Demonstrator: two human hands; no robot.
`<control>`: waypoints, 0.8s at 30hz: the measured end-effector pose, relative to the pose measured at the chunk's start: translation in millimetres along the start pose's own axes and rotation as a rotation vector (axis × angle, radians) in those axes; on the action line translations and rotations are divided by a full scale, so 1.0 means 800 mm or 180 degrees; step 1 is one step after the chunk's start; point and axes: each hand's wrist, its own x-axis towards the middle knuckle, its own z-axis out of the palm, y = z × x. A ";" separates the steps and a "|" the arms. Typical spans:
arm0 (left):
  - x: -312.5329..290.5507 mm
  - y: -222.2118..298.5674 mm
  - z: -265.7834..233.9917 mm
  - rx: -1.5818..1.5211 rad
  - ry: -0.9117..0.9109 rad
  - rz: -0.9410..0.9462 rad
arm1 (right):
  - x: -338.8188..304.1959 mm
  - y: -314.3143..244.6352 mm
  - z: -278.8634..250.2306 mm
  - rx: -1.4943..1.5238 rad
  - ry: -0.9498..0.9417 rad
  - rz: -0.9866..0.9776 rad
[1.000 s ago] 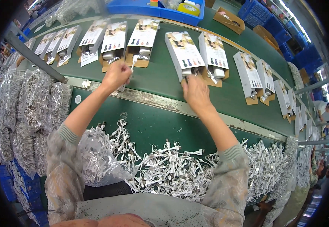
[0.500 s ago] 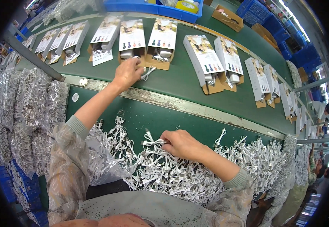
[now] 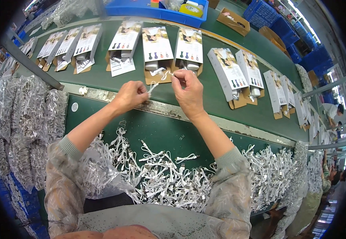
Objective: The person packs small white electronics cables into product boxes by hand, placing them into the boxes on an assembly line.
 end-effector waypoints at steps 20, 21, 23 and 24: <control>0.064 -0.080 -0.071 0.0508 0.1065 0.0029 | 0.002 0.032 0.018 -0.3990 -0.0686 -0.0918; 0.074 -0.077 -0.068 0.0561 0.1039 -0.0005 | -0.004 0.017 0.018 -0.3998 -0.0689 -0.0916; 0.092 -0.076 -0.063 0.0590 0.1018 -0.0094 | -0.021 -0.012 0.021 -0.3689 -0.1303 -0.0335; 0.098 -0.078 -0.062 0.0536 0.1092 -0.0147 | -0.033 -0.026 0.025 -0.3234 -0.1640 -0.0363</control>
